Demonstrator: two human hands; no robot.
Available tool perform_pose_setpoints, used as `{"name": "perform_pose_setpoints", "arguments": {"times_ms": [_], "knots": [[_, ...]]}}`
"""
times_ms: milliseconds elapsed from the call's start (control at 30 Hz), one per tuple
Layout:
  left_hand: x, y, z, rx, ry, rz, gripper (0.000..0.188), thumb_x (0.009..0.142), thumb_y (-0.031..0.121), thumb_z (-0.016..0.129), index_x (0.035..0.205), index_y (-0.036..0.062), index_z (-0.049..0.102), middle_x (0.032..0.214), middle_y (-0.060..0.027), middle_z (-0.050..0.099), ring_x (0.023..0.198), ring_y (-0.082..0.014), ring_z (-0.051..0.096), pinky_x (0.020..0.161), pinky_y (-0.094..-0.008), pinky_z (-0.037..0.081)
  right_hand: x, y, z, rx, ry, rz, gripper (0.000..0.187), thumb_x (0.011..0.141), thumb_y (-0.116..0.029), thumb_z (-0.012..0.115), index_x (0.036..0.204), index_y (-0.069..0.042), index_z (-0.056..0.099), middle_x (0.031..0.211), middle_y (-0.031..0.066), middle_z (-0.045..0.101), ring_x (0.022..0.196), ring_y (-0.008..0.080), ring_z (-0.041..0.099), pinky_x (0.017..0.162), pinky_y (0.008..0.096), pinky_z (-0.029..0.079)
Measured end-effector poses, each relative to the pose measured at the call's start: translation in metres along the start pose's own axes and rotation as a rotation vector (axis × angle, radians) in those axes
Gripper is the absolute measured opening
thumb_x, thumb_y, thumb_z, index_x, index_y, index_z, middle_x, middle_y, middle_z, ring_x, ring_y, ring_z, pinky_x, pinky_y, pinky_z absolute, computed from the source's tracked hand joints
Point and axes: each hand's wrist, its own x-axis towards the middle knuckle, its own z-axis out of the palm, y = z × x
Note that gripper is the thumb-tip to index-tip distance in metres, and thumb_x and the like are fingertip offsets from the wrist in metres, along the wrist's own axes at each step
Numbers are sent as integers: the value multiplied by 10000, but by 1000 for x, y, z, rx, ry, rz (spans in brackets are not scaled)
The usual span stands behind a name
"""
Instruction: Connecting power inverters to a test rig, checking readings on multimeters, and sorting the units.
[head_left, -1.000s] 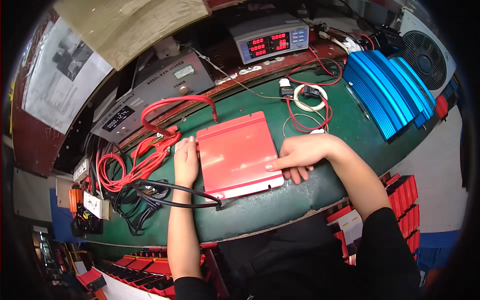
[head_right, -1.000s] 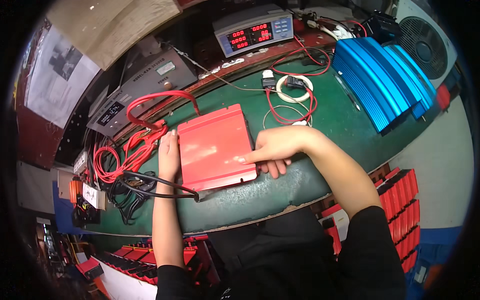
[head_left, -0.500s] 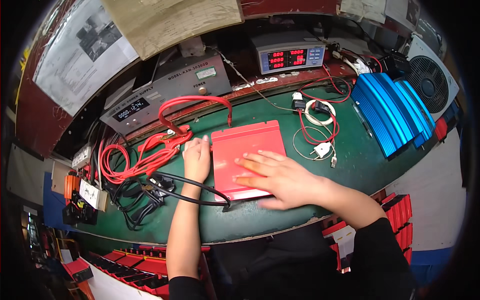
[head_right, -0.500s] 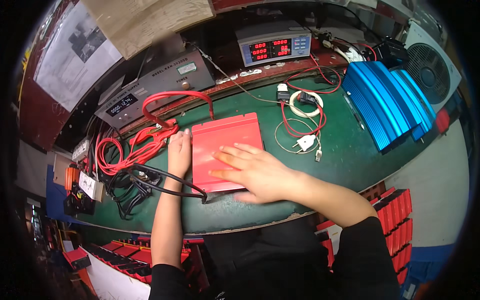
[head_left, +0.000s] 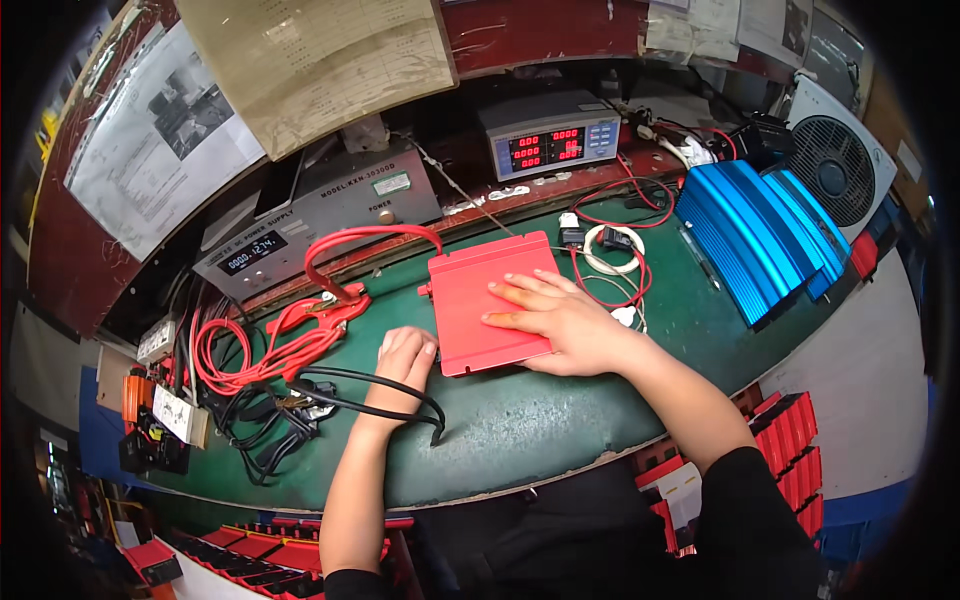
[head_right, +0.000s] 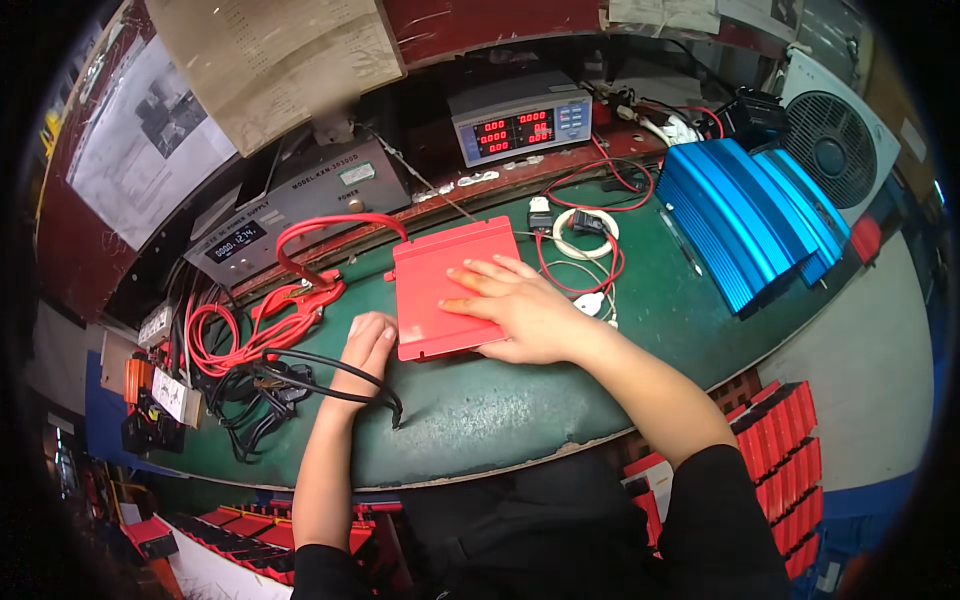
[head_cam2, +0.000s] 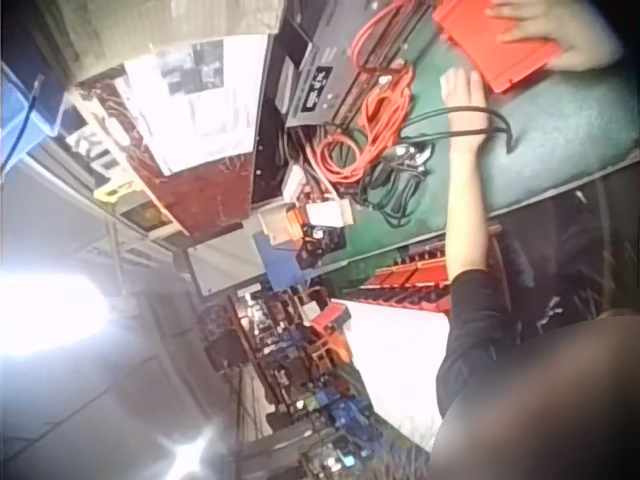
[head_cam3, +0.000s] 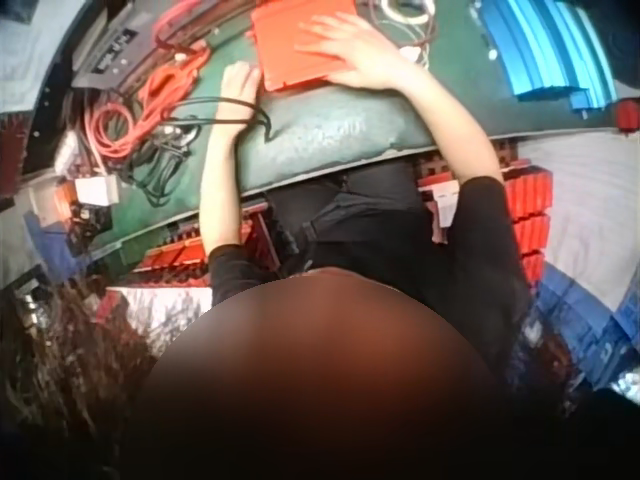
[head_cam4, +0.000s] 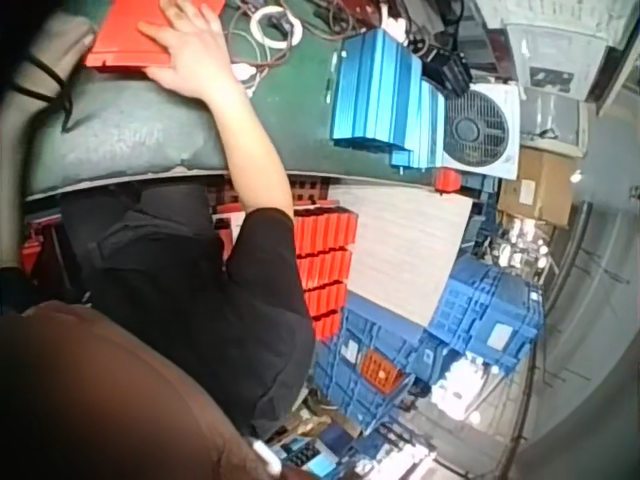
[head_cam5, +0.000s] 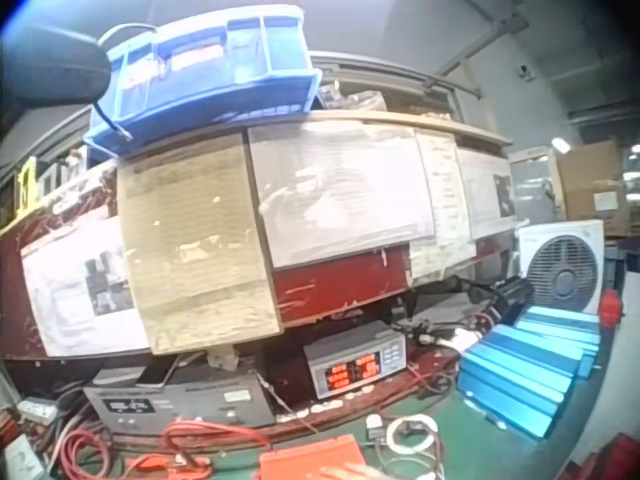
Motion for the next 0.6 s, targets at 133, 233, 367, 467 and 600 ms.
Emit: {"name": "perform_pose_setpoints", "arguments": {"times_ms": [133,233,367,467,600], "knots": [[-7,1,1,5,-32,-5,236,987,163,469,877,-8,588,968,-132,604,1020,-324,524,938,-409,384,1,-2,-1,13,2,7,692,768,-265,731,1422,-201,513,1545,116,387,1446,337,325,1193,514,225],[-3,-5,4,-47,-97,-146,262,997,167,455,852,-5,589,955,-125,603,1006,-314,521,922,-404,384,2,2,-2,4,-4,-4,688,771,-266,728,1421,-195,514,1547,116,385,1448,334,322,1193,514,221],[2,6,4,-73,3,-99,330,1014,185,441,769,5,569,866,-120,578,955,-300,517,877,-394,387,1,3,0,14,8,10,688,770,-265,725,1421,-197,515,1555,115,374,1455,330,309,1195,513,215],[-1,3,8,-19,40,-8,344,1015,189,451,750,0,564,803,-126,547,910,-305,517,838,-392,398,1,2,0,17,6,16,688,767,-261,724,1421,-201,516,1557,116,369,1458,327,304,1194,511,216],[10,-4,6,-35,24,-116,282,992,169,464,805,-3,585,808,-128,547,865,-310,516,806,-394,406,2,0,1,-1,16,37,686,769,-256,721,1422,-210,517,1560,110,367,1457,326,306,1195,510,216]]}}
